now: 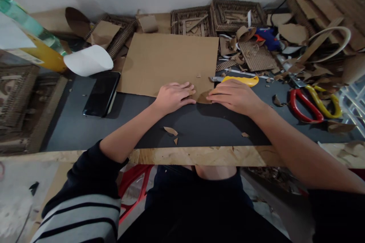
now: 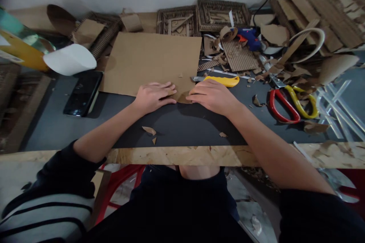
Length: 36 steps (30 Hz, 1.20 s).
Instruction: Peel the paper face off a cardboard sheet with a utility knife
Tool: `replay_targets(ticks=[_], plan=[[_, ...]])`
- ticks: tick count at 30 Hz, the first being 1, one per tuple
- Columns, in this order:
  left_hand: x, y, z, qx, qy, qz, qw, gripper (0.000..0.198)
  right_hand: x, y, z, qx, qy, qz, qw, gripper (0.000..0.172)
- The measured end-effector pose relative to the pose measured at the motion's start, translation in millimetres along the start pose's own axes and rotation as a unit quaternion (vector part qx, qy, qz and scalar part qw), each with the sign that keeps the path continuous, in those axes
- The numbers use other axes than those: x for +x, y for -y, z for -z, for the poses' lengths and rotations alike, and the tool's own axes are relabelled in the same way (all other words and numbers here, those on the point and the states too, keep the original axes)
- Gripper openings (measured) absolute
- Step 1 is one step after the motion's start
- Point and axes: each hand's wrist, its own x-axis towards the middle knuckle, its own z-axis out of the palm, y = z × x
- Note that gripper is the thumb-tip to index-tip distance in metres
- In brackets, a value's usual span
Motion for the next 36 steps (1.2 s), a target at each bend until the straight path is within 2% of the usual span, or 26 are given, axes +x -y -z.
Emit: replay_targets(ticks=[3,6,11,15,20,23,26,30,34,36], plan=[[-0.2,0.4,-0.5,0.001,0.002,0.001,1.000,0.039,2.8,0.6,-0.1,-0.007,0.018,0.017,1.000,0.043],[-0.3,0.9,-1.4,-0.002,-0.002,0.004,1.000,0.037,4.3,0.4,-0.8,-0.004,0.029,0.011,1.000,0.042],[0.8,0.5,-1.2,-0.002,-0.005,-0.001,1.000,0.038,7.3,7.7,-8.7,-0.018,0.007,-0.054,0.998,0.037],[3.0,-1.4,-0.2,0.001,0.008,0.013,1.000,0.036,9.7,9.1,-17.8,0.038,-0.012,-0.114,0.993,0.034],[3.6,-1.1,-1.5,0.005,0.003,0.011,1.000,0.034,9.8,3.9,-20.5,0.079,-0.093,-0.199,0.972,0.033],[2.6,0.2,-2.6,0.006,-0.002,0.003,1.000,0.035,6.3,1.4,-11.9,0.030,-0.142,-0.259,0.955,0.041],[2.4,0.6,-2.8,0.001,-0.004,0.002,1.000,0.036,-0.7,-4.7,-3.5,-0.052,-0.160,-0.298,0.940,0.047],[3.3,-0.2,-2.1,-0.010,0.000,0.009,1.000,0.035,-13.6,-22.2,-5.8,-0.094,-0.128,-0.287,0.945,0.051],[2.9,-0.8,-1.6,-0.012,0.002,0.010,1.000,0.035,-23.7,-39.9,-14.6,-0.056,-0.050,-0.229,0.970,0.040],[2.3,-0.9,-1.7,-0.012,0.002,0.012,1.000,0.036,-25.2,-42.8,-14.7,-0.059,-0.043,-0.223,0.972,0.038]])
